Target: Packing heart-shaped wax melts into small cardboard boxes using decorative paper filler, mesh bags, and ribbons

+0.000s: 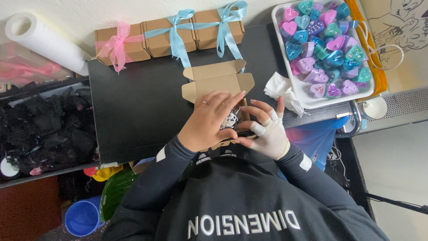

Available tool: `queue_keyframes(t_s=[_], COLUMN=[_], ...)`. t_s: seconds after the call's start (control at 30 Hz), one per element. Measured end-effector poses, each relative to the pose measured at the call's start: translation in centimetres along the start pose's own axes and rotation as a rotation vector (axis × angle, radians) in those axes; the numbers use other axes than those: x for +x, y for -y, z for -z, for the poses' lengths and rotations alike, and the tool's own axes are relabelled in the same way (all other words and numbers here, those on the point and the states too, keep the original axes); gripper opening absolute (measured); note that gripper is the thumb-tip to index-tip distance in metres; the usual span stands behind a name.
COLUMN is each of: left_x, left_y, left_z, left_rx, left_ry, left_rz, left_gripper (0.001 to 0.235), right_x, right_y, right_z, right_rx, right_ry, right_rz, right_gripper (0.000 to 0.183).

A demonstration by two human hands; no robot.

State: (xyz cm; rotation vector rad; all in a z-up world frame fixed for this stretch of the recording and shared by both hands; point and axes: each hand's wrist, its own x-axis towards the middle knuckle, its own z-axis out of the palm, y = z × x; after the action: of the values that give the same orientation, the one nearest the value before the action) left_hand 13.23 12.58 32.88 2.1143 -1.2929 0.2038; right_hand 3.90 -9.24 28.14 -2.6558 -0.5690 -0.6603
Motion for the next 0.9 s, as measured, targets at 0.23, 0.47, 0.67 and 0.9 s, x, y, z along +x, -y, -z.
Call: queue_keyframes(t_s=[0.23, 0.47, 0.67, 0.9], left_x=[-3.6, -3.1, -2.3, -3.7], left_y=[1.9, 2.7, 2.7, 3.1], left_z=[0.7, 0.4, 0.8, 1.4], left_rx=[0.029, -0.066, -0.025, 0.0], left_ry=[-0.185, -0.044, 0.193, 0.165], left_rz=[-0.045, -0.247, -0.186, -0.202], left_gripper=[0.047, 0.058, 0.064, 0.064], right_x=[1.2, 5.4, 5.2, 3.8], right_y=[-2.0, -1.4, -1.8, -2.8], right_z=[1.3, 1.4, 1.3, 1.9], right_rx=[0.16, 0.088, 0.059, 0.01], right_ry=[-0.01, 0.184, 0.276, 0.269], right_rz=[0.132, 0.275, 0.283, 0.293], right_gripper=[0.048, 0.069, 0.076, 0.065])
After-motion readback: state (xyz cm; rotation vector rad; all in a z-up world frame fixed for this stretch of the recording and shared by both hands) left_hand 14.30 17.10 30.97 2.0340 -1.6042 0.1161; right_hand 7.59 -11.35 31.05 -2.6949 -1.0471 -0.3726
